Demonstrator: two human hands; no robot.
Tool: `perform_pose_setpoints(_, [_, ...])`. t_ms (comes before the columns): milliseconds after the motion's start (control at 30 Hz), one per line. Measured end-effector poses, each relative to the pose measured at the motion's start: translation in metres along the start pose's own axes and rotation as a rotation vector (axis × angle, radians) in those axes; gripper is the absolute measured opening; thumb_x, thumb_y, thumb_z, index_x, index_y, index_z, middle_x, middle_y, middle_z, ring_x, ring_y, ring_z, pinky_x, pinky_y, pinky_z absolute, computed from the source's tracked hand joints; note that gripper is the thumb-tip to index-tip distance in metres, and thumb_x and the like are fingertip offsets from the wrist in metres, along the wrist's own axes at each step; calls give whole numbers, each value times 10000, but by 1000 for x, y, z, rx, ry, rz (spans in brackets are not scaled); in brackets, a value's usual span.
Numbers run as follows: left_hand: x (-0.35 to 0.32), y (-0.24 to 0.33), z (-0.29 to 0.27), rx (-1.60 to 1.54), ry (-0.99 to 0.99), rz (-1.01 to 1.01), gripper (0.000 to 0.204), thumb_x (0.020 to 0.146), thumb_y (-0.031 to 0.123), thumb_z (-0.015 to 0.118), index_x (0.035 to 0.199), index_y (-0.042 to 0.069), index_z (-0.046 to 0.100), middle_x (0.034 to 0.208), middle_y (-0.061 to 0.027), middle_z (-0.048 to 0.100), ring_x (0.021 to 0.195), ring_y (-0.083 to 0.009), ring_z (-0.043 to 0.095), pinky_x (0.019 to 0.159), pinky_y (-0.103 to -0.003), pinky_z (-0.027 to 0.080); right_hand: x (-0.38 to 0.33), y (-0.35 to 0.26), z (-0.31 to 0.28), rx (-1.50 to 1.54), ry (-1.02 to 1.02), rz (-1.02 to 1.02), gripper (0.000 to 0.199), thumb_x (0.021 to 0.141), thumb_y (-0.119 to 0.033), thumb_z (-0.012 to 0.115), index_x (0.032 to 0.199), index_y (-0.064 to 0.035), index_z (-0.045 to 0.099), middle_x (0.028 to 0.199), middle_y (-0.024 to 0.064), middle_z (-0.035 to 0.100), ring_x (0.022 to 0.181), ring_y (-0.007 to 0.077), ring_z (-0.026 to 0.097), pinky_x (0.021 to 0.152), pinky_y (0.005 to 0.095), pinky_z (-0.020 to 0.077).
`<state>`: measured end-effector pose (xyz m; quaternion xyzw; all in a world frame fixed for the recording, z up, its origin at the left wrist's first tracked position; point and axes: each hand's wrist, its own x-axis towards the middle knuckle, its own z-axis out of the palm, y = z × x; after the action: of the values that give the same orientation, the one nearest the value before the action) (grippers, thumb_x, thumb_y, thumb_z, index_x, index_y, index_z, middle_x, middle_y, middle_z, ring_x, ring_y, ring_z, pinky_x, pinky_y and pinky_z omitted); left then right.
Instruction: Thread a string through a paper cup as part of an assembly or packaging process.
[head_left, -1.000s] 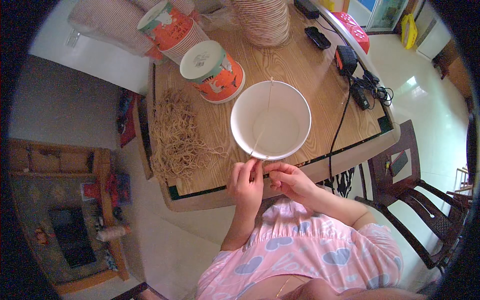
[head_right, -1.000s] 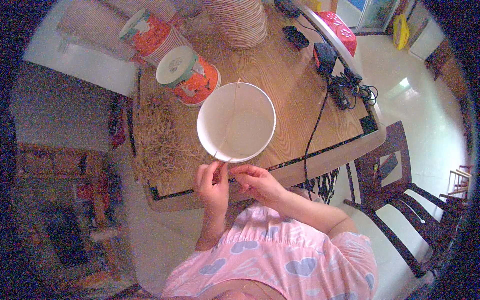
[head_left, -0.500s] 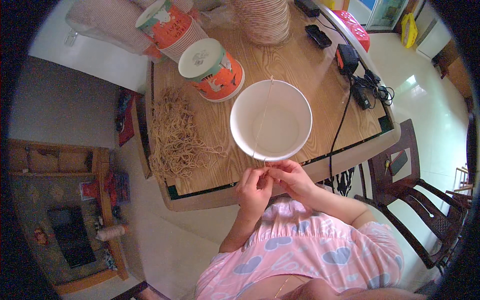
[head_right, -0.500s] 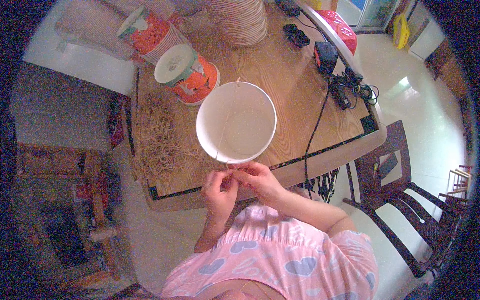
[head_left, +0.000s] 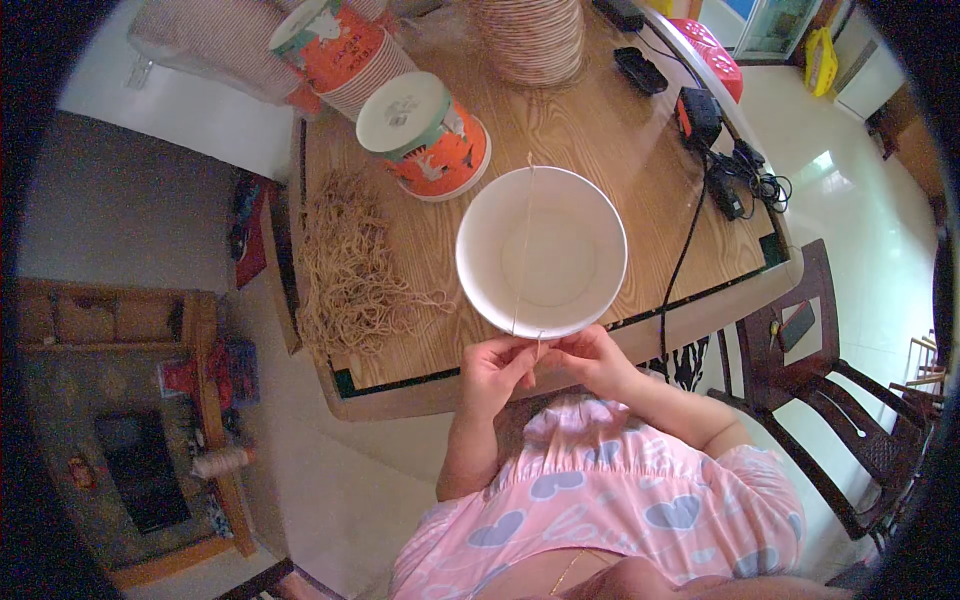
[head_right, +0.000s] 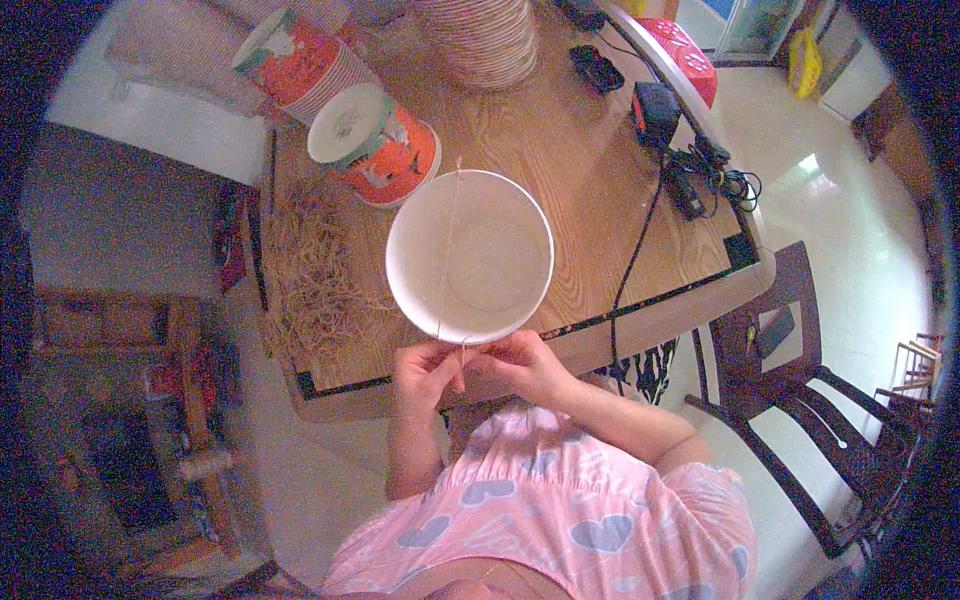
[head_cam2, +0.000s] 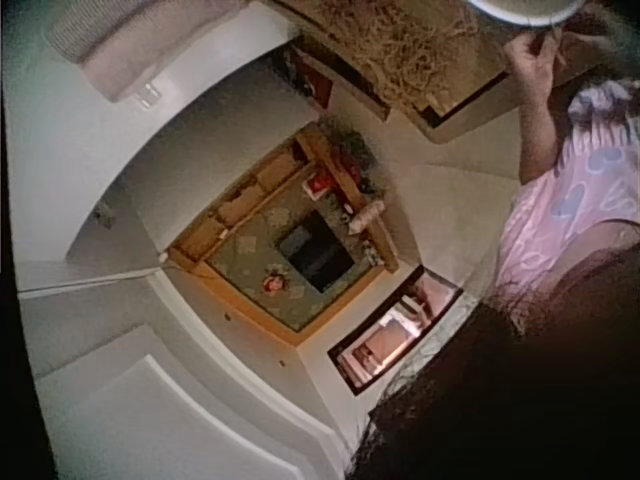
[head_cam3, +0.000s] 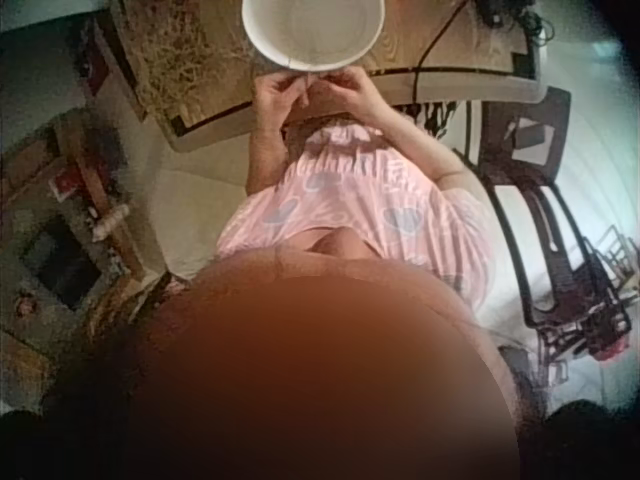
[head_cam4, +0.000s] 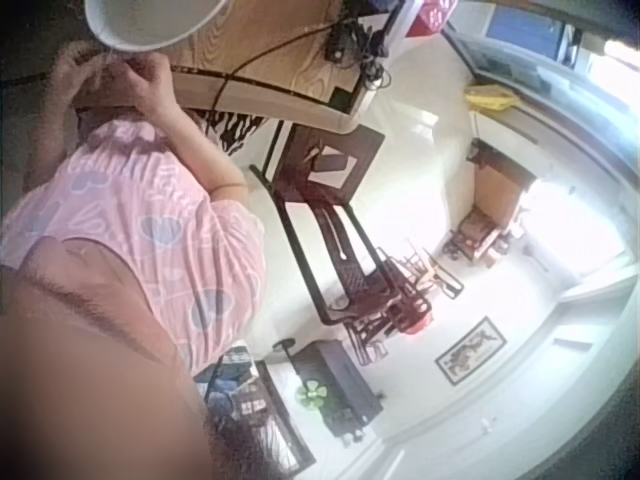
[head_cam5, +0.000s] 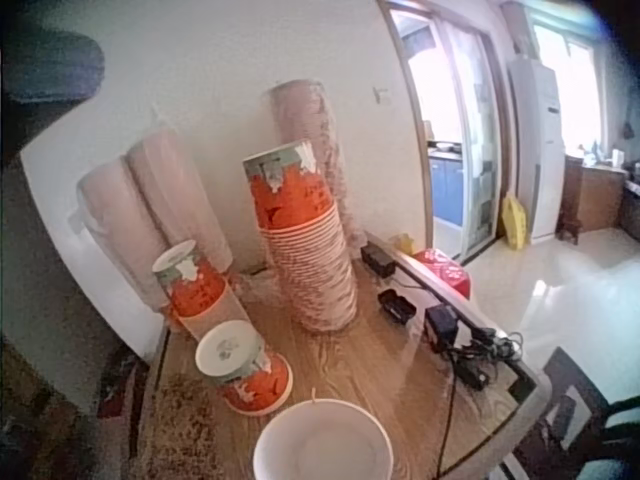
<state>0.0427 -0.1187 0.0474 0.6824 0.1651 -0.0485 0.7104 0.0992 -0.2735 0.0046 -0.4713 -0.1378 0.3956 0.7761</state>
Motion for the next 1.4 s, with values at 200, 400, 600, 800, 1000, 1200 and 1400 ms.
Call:
perform_pose_setpoints(200, [-1,2,5,-169,54,-8,89,809,47,608,870,-16,619,653,-34,604,523,-66,524,486,-187,419,1,-2,0,-89,-40,-43,131,878,-89,516,934,15,572,886,34,613,838,95,555,765,250,453])
perform_pose_setpoints(400, [-1,2,6,-308,1,-36,54,801,32,588,842,10,561,687,-53,602,581,-87,543,547,-199,442,-3,-6,4,35,60,-79,100,863,-65,536,922,16,526,875,44,600,819,104,560,739,249,459])
perform_pose_setpoints(600, [-4,-1,8,-283,32,35,71,788,36,608,831,23,553,763,-57,602,640,-98,561,586,-220,466,-5,-20,9,60,37,-106,96,857,-70,551,906,11,539,821,21,588,781,82,543,722,235,456])
perform_pose_setpoints(800, [-10,7,19,461,184,520,153,730,1,652,846,47,565,727,-58,582,665,-138,589,609,-261,472,-6,-20,1,-124,116,-101,82,847,-54,569,894,12,550,832,13,579,758,70,538,696,210,444])
perform_pose_setpoints(1000, [-11,-3,18,890,310,747,191,674,4,670,842,66,605,795,-64,568,715,-231,588,622,-327,486,-4,-21,1,-116,155,-102,120,847,-66,557,932,16,577,840,19,600,798,76,544,734,223,453])
perform_pose_setpoints(1200, [-11,-4,14,993,317,807,253,661,6,664,902,73,629,819,-59,560,734,-229,586,629,-331,489,-6,-23,4,-298,181,-193,105,824,-60,587,888,22,593,834,39,615,801,97,567,734,240,467])
perform_pose_setpoints(1400, [-11,-4,13,1015,322,832,248,661,0,649,898,71,637,831,-58,555,730,-229,576,621,-330,487,-6,-29,9,-528,221,-318,115,785,-31,622,890,10,599,827,71,618,782,131,589,697,261,482])
